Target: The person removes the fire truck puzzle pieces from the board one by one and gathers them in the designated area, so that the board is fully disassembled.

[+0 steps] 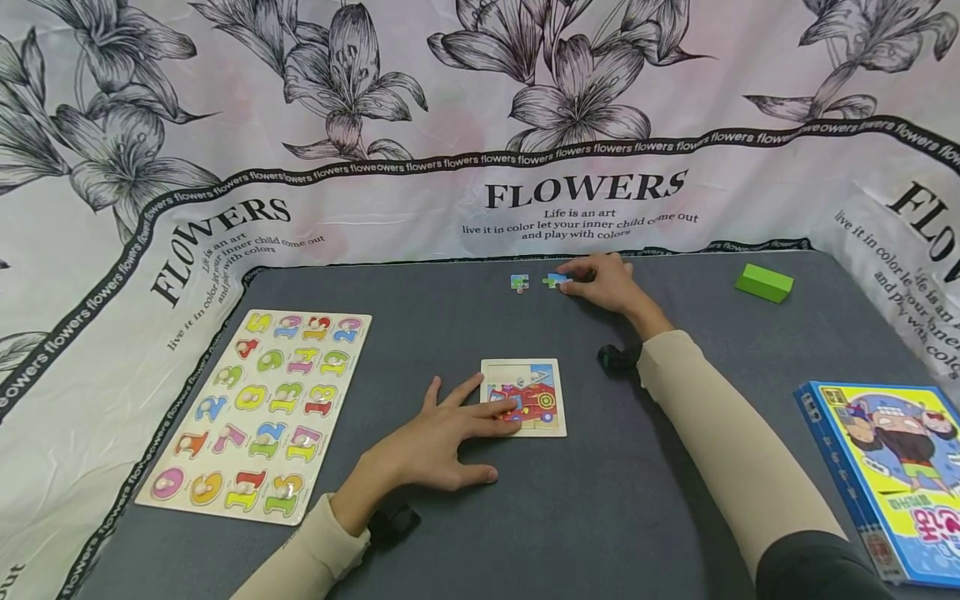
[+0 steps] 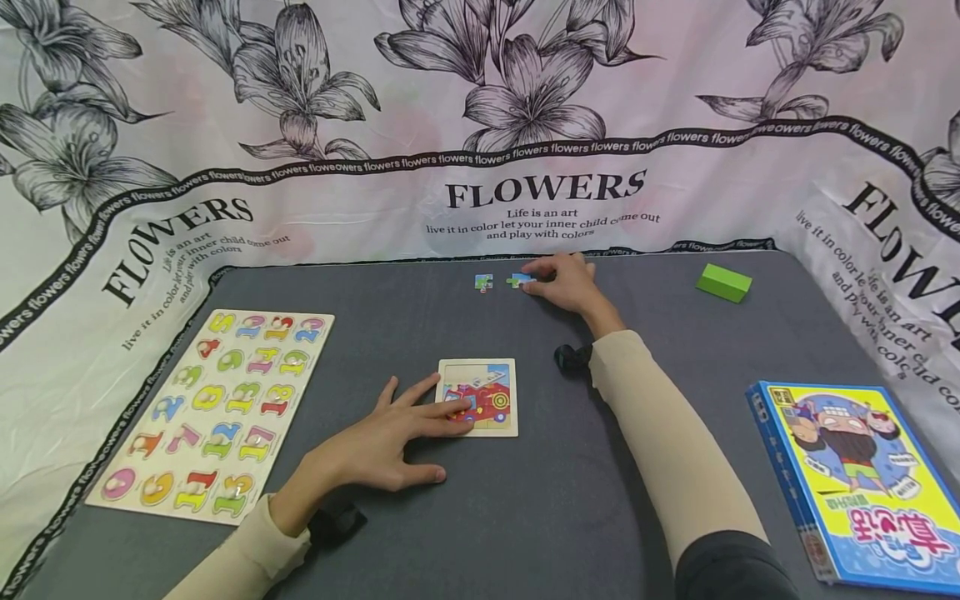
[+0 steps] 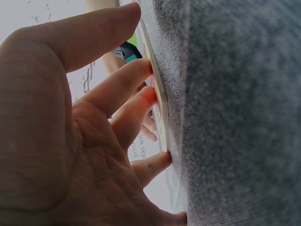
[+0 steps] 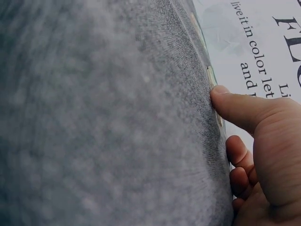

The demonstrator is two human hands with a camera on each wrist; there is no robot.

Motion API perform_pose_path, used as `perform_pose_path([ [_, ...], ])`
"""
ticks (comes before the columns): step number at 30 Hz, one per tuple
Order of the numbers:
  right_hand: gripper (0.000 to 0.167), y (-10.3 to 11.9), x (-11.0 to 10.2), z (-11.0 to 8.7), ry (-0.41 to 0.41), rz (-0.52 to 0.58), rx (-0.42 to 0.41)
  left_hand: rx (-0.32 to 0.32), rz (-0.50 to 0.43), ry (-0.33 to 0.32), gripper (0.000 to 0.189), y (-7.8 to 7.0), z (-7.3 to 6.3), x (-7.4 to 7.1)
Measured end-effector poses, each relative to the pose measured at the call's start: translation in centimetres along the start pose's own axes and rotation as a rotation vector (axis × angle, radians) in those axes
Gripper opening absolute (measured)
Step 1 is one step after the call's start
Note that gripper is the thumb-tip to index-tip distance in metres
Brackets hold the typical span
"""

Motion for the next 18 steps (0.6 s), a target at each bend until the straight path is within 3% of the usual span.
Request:
perform_pose_path([
  [10, 0.033, -0.6, -0.1, -1.9, -0.071, 0.225, -0.034, 0.016, -0.002, -0.014, 0.064, -0.2, 0.0, 0.1],
  [18, 0.032, 0.2, -0.3, -4.7, -0.073, 0.314, -0.051, 0.028, -0.003, -0.024, 0.064, -0.1, 0.0, 0.1],
])
Point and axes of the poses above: each hand's wrist, its own z-axis towards the middle knuckle, its own x-axis out of the palm, y = z × x, the point moved 1 cm from there along z, towards the middle knuckle, and after that the axes turned 8 degrees about -z, right-handed, at the moved point
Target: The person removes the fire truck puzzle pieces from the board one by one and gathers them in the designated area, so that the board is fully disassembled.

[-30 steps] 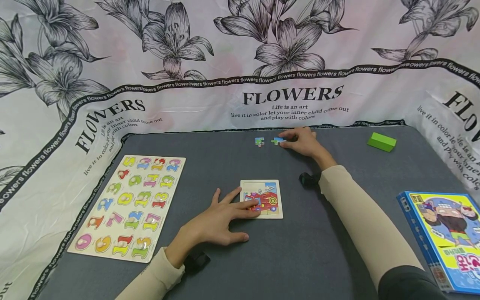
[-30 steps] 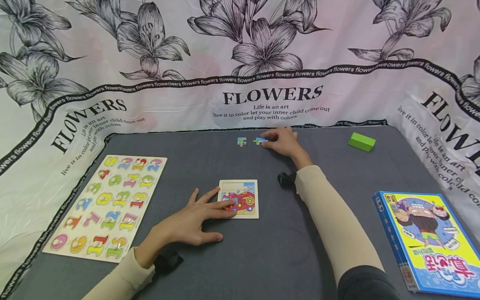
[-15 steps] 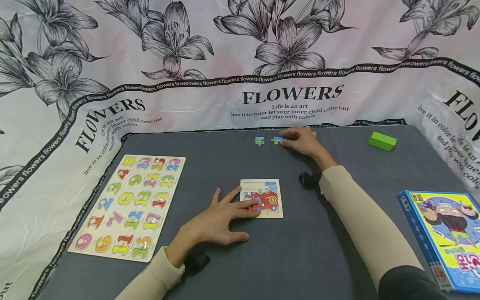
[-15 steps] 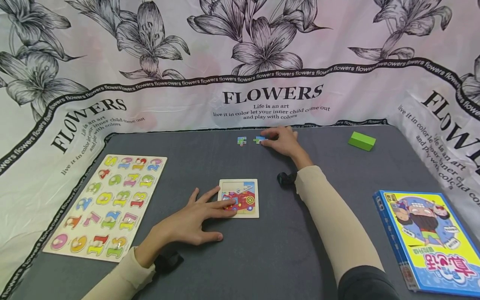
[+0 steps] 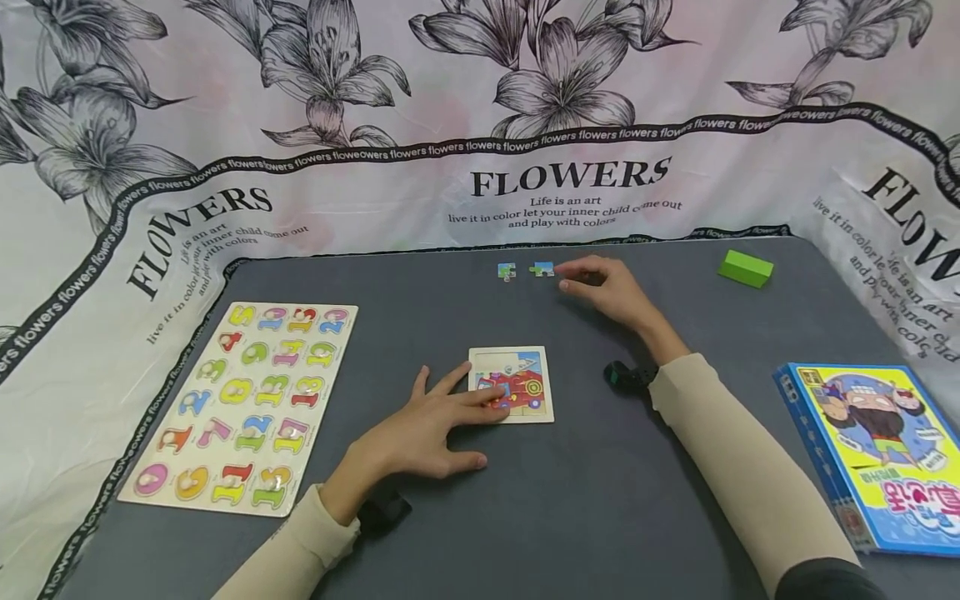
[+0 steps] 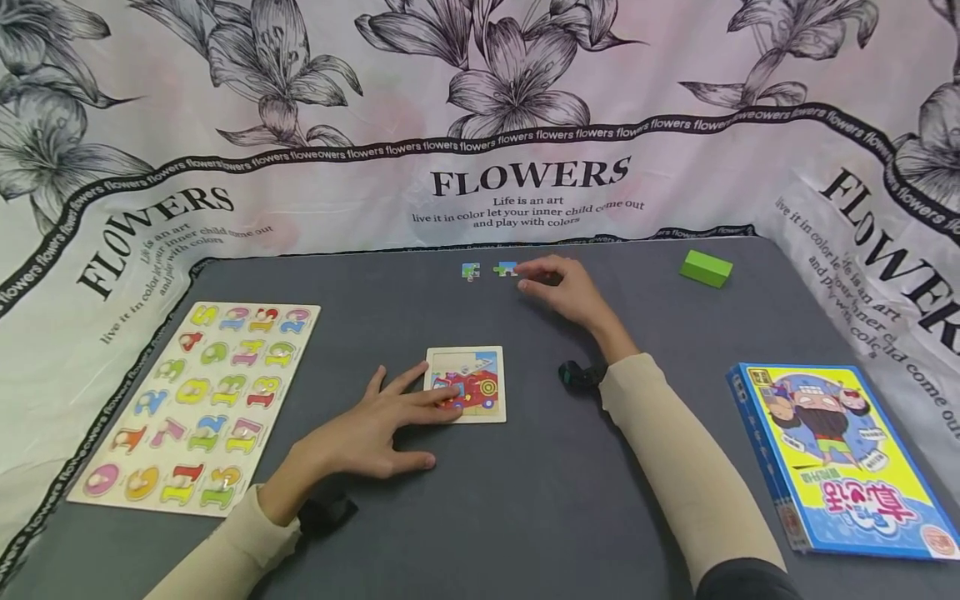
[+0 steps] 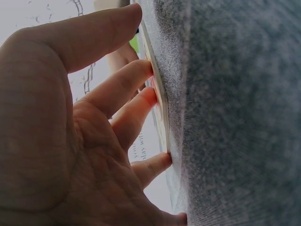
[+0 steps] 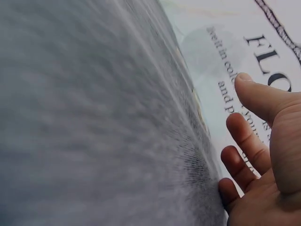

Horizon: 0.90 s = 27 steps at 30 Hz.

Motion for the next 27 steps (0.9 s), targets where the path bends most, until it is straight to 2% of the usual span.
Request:
perform_pose_path([
  [5, 0.030, 1.1, 0.3, -1.8, 0.057, 0.000, -0.035, -0.004, 0.006, -0.001, 0.064, 0.2, 0.0, -0.1],
  [15, 0.027, 3.7, 1.4, -5.0, 0.241, 0.027, -0.115, 0.004, -0.003, 0.006, 0.064, 0.0, 0.1, -0.3],
  [18, 0.027, 4.5, 2.0, -5.4, 0.290, -0.014, -0.165, 0.005, 0.000, 0.010, 0.064, 0.0, 0.1, -0.4],
  [27, 0.031, 6.1, 3.5, -6.3, 0.377, -0.254, -0.248, -0.006, 0.000, 0.026, 0.063, -0.1, 0.1, -0.4],
])
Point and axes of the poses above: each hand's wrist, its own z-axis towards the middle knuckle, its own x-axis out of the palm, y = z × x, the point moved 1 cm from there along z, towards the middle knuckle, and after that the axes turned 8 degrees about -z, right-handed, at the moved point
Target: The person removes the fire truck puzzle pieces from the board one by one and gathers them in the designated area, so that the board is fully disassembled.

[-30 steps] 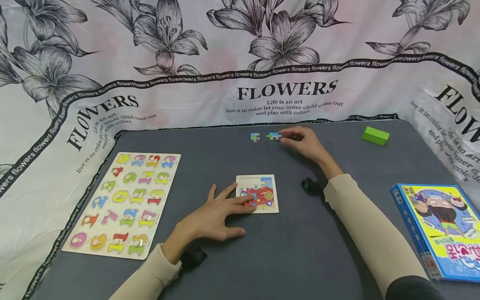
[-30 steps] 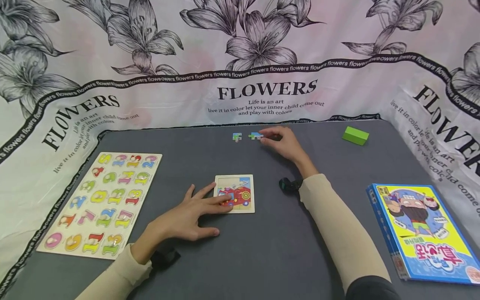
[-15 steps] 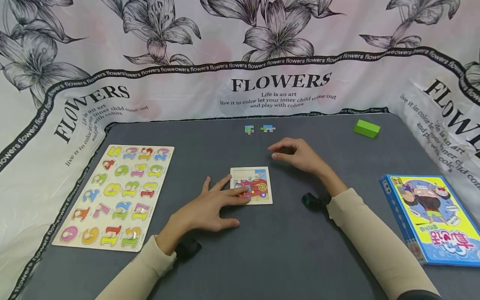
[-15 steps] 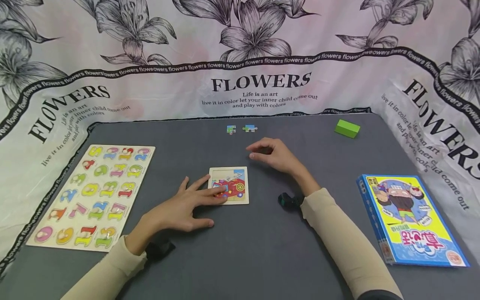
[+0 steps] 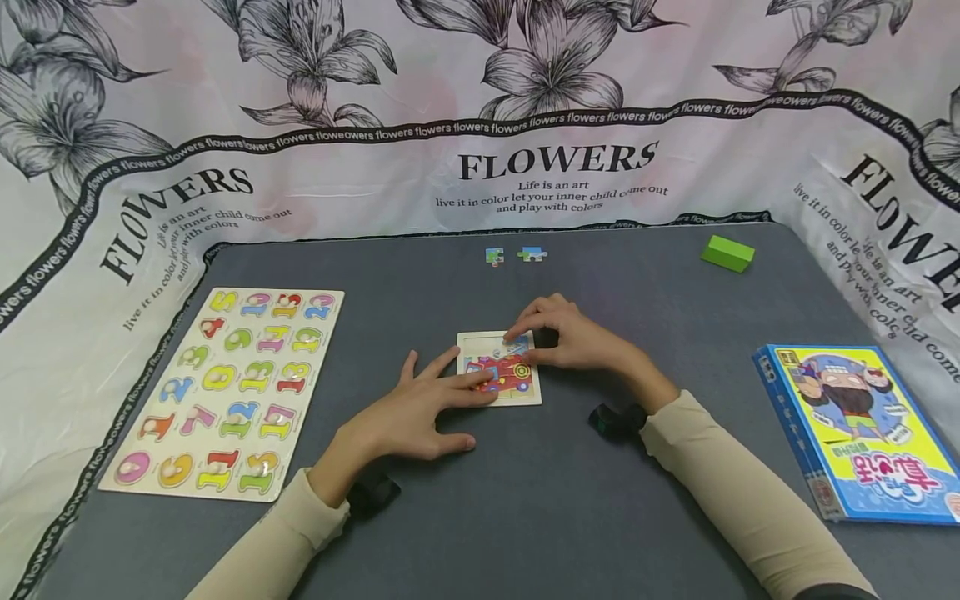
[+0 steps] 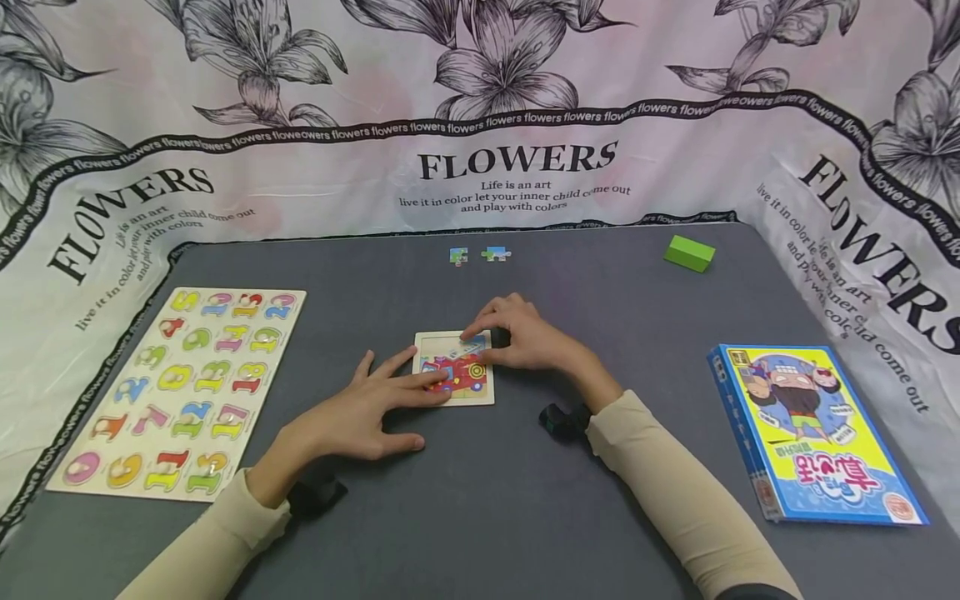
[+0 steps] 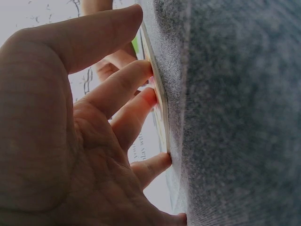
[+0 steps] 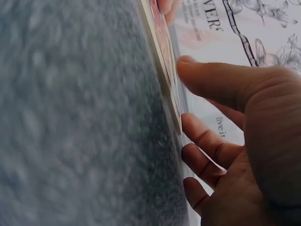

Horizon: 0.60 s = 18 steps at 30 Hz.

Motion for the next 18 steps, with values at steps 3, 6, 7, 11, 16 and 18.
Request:
perform_pose_path([
  [3, 0.031, 0.31, 0.24, 0.08, 0.016, -0.034, -0.014, -0.008, -0.002, 0.000, 0.063, 0.03, -0.06, -0.04],
  [6, 0.030, 0.48, 0.34, 0.12, 0.029, -0.045, -0.003, -0.013, -0.003, 0.001, 0.063, 0.03, -0.12, -0.09],
  [7, 0.030, 0.47, 0.38, 0.12, 0.030, -0.049, -0.002, -0.013, -0.003, 0.001, 0.063, 0.03, -0.13, -0.10],
  [11, 0.028, 0.58, 0.37, 0.12, 0.032, -0.064, -0.002, -0.008, 0.003, 0.002, 0.064, 0.04, -0.12, -0.14],
  [16, 0.028, 0.63, 0.32, 0.04, 0.023, -0.073, -0.012, -0.003, 0.014, 0.001, 0.064, 0.03, -0.06, -0.12],
  [18, 0.028, 0.54, 0.39, -0.03, 0.020, -0.076, -0.017, -0.006, 0.011, 0.003, 0.064, 0.01, -0.05, -0.09],
])
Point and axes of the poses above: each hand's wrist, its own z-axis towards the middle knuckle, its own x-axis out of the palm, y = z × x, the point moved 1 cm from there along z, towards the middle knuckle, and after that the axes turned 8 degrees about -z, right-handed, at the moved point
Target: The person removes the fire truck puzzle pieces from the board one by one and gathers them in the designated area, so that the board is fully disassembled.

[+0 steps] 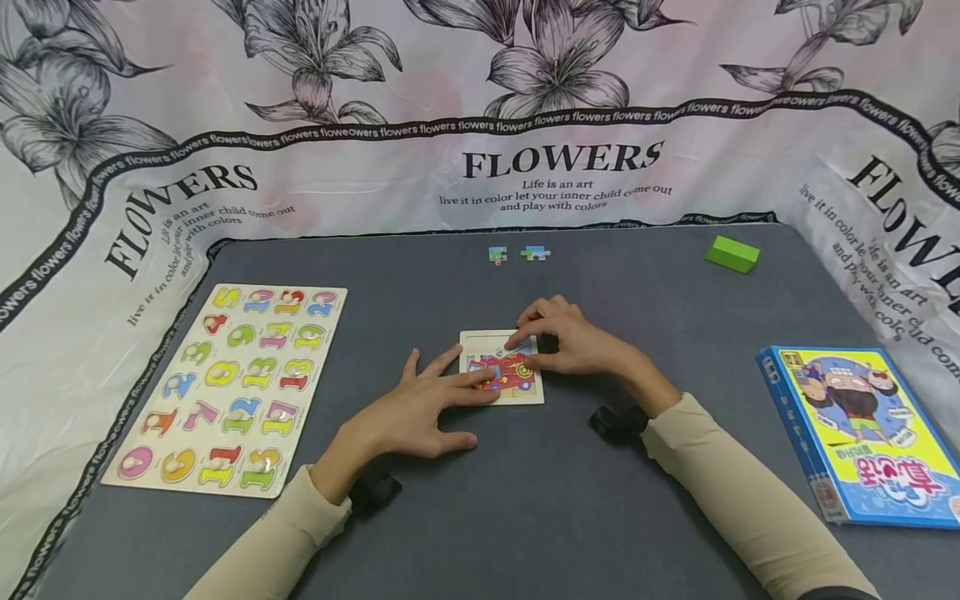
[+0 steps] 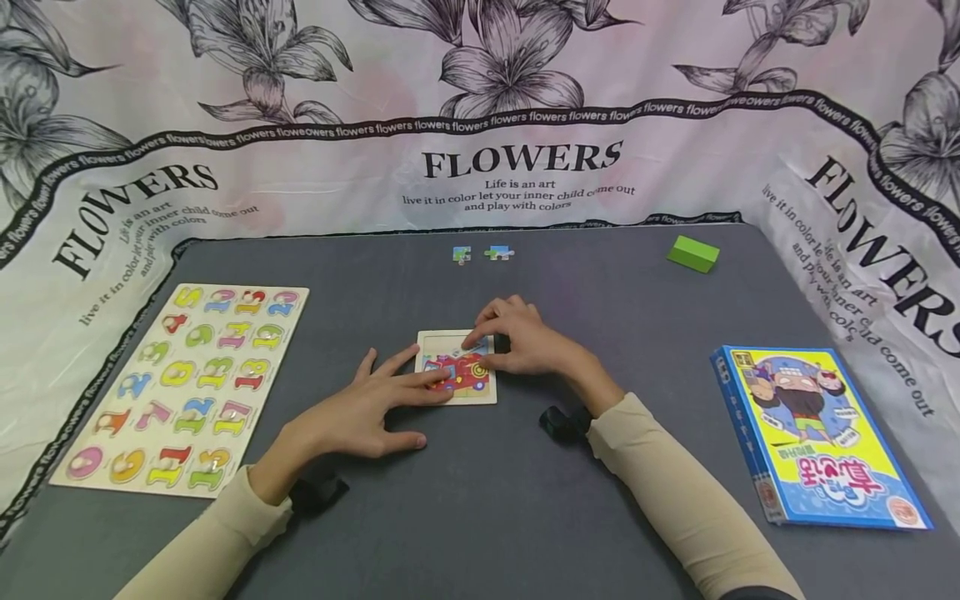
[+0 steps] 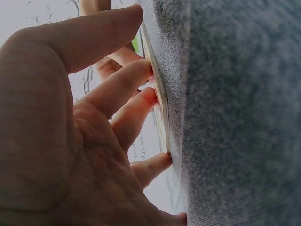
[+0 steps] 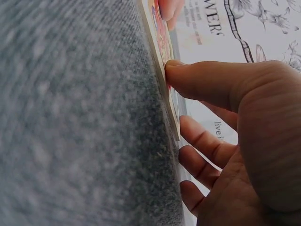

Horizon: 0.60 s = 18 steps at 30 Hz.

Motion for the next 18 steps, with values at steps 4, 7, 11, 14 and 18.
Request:
perform_pose_path([
  [4, 0.028, 0.07, -0.04, -0.13, -0.004, 0.005, -0.001, -0.004, 0.001, 0.004, 0.063, -0.01, 0.05, 0.06],
  [7, 0.027, 0.10, 0.00, -0.14, -0.008, 0.005, -0.001, -0.004, 0.002, 0.003, 0.063, 0.03, 0.05, 0.12],
  [11, 0.027, 0.16, -0.02, -0.09, -0.009, 0.006, 0.000, 0.004, -0.004, -0.001, 0.063, 0.03, 0.03, 0.12],
  [14, 0.027, 0.15, -0.06, -0.08, -0.010, 0.008, -0.001, 0.009, -0.006, -0.003, 0.063, 0.04, 0.03, 0.11],
  [18, 0.027, 0.10, -0.08, -0.06, -0.012, 0.003, -0.012, 0.010, -0.007, -0.005, 0.063, 0.04, 0.05, 0.09],
])
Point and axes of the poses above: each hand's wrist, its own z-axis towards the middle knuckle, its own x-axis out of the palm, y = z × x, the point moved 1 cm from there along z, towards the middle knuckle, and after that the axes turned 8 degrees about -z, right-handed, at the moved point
